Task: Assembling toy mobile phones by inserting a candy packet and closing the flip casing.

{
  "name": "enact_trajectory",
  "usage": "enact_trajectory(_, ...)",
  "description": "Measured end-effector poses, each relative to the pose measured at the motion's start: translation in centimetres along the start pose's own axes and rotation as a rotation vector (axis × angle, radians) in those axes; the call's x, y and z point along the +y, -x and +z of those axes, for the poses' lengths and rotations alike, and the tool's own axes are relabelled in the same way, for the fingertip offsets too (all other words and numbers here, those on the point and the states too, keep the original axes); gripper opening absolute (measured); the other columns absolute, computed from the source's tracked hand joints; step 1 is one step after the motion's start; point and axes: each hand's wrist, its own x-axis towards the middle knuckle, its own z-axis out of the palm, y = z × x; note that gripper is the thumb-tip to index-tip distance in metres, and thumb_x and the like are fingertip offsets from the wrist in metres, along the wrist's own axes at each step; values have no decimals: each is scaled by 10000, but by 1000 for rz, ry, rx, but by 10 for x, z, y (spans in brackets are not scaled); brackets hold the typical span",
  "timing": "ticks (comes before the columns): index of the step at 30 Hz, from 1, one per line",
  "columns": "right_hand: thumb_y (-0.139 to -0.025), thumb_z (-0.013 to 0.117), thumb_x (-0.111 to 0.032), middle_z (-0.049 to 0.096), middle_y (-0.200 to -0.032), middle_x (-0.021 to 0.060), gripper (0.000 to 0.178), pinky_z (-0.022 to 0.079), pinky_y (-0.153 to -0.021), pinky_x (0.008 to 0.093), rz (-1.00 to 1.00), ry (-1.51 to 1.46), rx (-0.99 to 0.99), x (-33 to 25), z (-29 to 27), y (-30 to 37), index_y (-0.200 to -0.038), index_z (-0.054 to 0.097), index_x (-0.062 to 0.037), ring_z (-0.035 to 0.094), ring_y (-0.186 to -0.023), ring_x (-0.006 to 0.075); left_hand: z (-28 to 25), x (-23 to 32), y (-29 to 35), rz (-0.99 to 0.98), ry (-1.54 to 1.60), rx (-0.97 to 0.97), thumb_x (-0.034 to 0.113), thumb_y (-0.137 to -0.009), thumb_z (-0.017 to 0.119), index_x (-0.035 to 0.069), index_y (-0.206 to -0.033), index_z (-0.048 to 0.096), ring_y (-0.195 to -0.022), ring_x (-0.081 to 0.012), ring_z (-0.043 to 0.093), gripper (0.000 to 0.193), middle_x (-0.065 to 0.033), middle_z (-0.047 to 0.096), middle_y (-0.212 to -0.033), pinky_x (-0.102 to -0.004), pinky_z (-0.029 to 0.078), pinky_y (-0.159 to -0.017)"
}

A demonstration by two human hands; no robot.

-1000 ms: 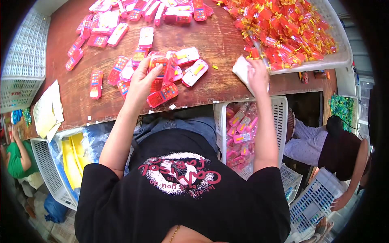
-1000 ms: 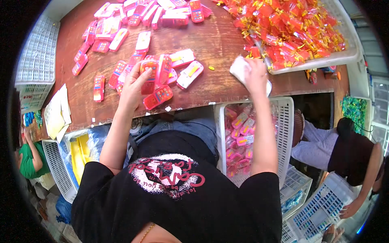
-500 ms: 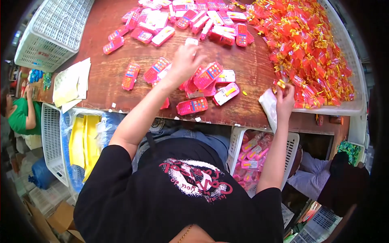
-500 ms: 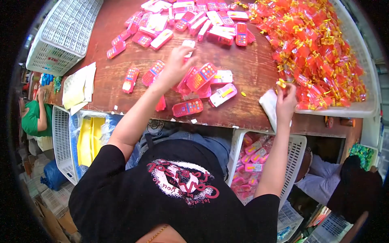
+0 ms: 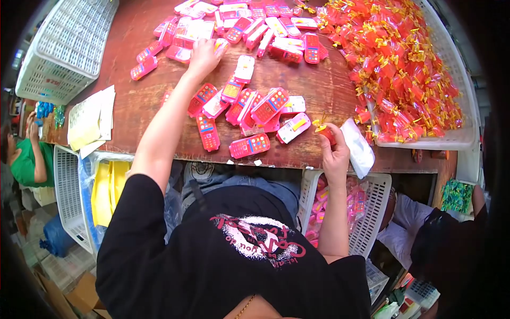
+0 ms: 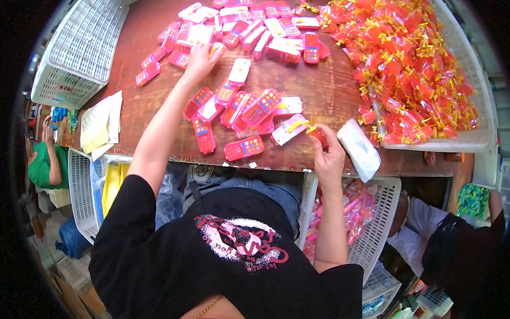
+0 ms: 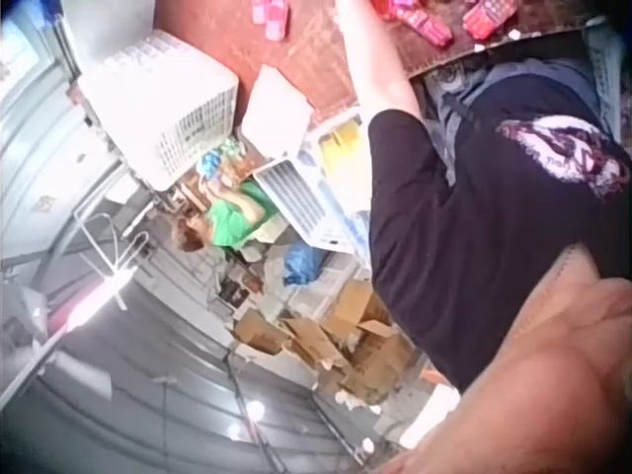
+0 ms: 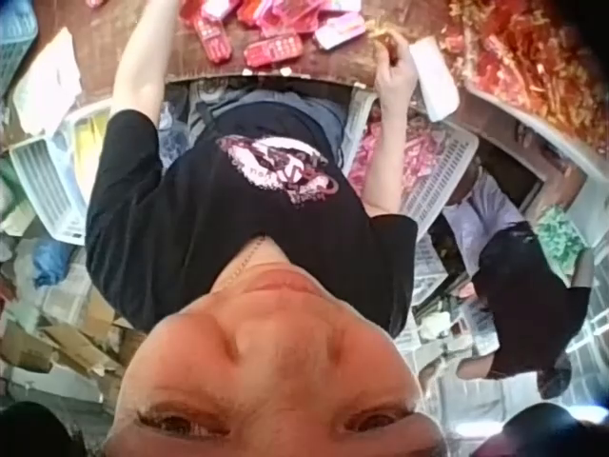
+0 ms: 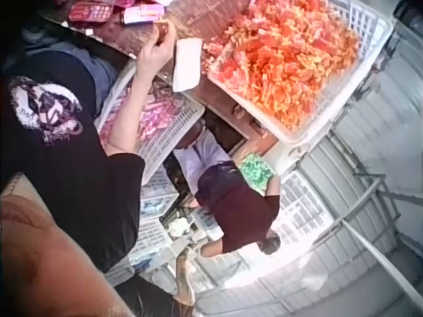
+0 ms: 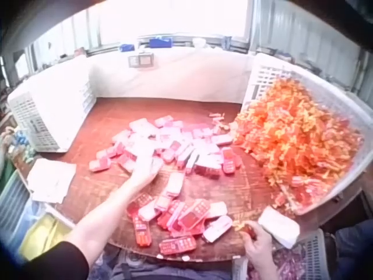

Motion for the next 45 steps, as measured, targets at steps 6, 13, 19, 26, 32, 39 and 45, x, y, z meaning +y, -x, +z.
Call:
enact_trajectory(6, -989, 514, -73, 616, -920, 26, 267, 420, -656, 190, -32, -272, -34, -49, 25, -23, -1245, 497, 0, 533, -776, 50, -94, 100, 78, -110, 1253, -428, 251, -900, 674, 41, -1227, 582, -999, -134, 560, 399, -44, 594, -1072, -294, 472, -881)
enact_trajectory(13, -988, 487, -46, 656, -971, 88, 272, 499, -673, 235, -257, -239, -108, -70, 49, -26, -1258, 473, -16, 598, -737, 94, -95, 144, 135, -165, 1708, -406, 149, -918, 643, -7, -1249, 542, -1055, -121, 563, 379, -48, 571, -1117, -263, 450, -931)
enact_trajectory(19, -932, 580, -11, 671, -1050, 120, 237, 485, -661, 228, -178, -160, -96, -56, 23, -7, -1169, 586, -7, 612, -775, 98, -102, 131, 147, -561, 1838, -607, 341, -1013, 439, -11, -1202, 565, -711, -137, 624, 419, -83, 656, -934, -268, 516, -673)
enact_trajectory(26, -890, 626, 0, 651, -930, 103, 235, 471, -647, 289, -328, 169, -93, -75, 18, -19, -1124, 626, -15, 605, -743, 170, -110, 160, 159, -467, 1918, -816, 425, -1033, 359, 37, -1144, 542, -612, -165, 643, 444, -93, 648, -812, -260, 529, -568)
enact_trajectory(32, -853, 646, 7, 587, -776, 97, 293, 453, -565, 335, -427, 413, -76, -75, 21, -18, -1139, 636, -51, 575, -637, 228, -109, 169, 164, -275, 1582, -656, 384, -1044, 344, 6, -1230, 519, -607, -156, 623, 456, -89, 631, -821, -255, 510, -558)
enact_trajectory(39, -831, 658, -1, 581, -751, 100, 322, 461, -551, 373, -546, 543, -69, -83, 20, -18, -1147, 640, -65, 589, -630, 266, -98, 168, 164, 228, 947, -242, 209, -1018, 424, -54, -1279, 468, -1086, -306, 550, 374, -197, 550, -1150, -374, 429, -927)
enact_trajectory(45, -785, 703, -98, 612, -950, 113, 457, 519, -740, 354, -515, 372, -117, -84, 38, -7, -1232, 610, -75, 620, -862, 279, -108, 172, 160, -544, 1822, -569, 211, -1007, 485, 3, -1268, 510, -939, -155, 624, 335, -102, 618, -1094, -292, 513, -795)
